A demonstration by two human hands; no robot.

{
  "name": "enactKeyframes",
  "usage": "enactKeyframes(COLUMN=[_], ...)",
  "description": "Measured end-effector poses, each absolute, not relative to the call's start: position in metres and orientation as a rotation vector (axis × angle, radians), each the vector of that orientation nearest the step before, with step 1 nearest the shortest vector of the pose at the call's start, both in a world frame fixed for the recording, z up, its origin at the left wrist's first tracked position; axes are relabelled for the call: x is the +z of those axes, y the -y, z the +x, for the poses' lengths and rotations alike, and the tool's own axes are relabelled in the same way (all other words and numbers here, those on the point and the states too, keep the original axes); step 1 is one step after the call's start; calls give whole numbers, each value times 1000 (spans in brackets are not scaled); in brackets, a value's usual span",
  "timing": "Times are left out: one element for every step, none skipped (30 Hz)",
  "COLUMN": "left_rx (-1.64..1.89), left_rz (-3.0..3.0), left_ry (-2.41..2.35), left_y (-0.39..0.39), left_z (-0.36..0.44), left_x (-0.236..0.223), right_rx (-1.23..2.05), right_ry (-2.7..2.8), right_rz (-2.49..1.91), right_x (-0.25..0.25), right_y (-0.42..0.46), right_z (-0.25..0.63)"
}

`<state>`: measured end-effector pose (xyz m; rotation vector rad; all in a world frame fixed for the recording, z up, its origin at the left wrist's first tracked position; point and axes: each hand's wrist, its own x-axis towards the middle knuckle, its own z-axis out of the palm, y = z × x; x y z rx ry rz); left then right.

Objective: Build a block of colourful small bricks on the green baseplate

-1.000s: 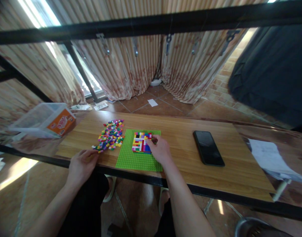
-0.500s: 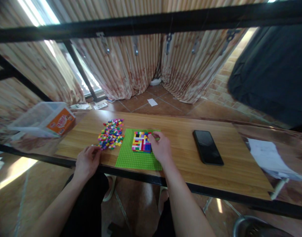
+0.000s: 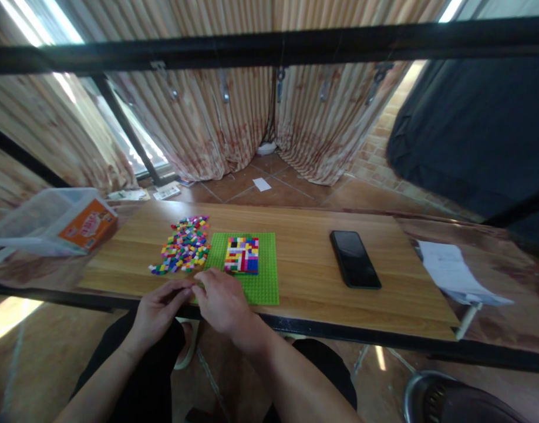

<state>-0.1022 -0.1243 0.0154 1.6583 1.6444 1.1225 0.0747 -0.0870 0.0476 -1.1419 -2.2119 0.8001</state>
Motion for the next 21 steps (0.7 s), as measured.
enactKeyframes(left_rx=[1140,1149,1154,1158,1163,1164,1169,1174,1177,1177,1179,1180,1182,1184,1188,1191,1194,1198,1205,1211,1218], left_rz=[1615,1583,1560,1543,1532,1526,1524,1524,1526,1531,1538,1546,1556,1566,1576,1586,1597,1610,1626,1646,1666], left_ry=[-1625,-1609,-1595,-1584,-1578,-1576,-1577,-1581,-1587,-1591,-1593,-1590,-1588,-1587,-1592,-1599,-1610,-1620,-1631,-1640,-1652], left_y=[125,125,124,124,124,123,123,123,122,122,122,122,122,122,121,121,121,121,121,121,121], left_z=[-102,-102,-102,-102,-103,-103,-103,-103,-102,-103,-103,-103,-103,-103,-103,-102,-102,-102,-101,-101,-101], left_x=[14,14,13,12,12,12,11,11,10,9,9,8,8,8,8,8,9,10,11,12,13], right_rx=[786,772,756,743,732,723,715,709,705,703,703,705,706,708,707,706,702,697,692,687,681], right_ry=[2241,2263,2282,2300,2318,2338,2355,2370,2380,2384,2383,2380,2376,2371,2367,2366,2365,2364,2366,2368,2370], right_rz=[-1176,-1207,-1233,-1249,-1257,-1260,-1263,-1265,-1264,-1262,-1260,-1260,-1262,-1269,-1278,-1287,-1294,-1297,-1297,-1296,-1296], right_x=[46,45,43,42,40,39,38,37,36,35,34,34,34,33,33,33,32,32,31,31,31], right_y=[87,88,87,87,87,87,87,87,86,86,86,85,85,85,85,85,86,86,87,87,88], right_z=[72,70,68,67,66,65,64,63,62,61,60,59,58,58,57,57,56,55,55,54,54])
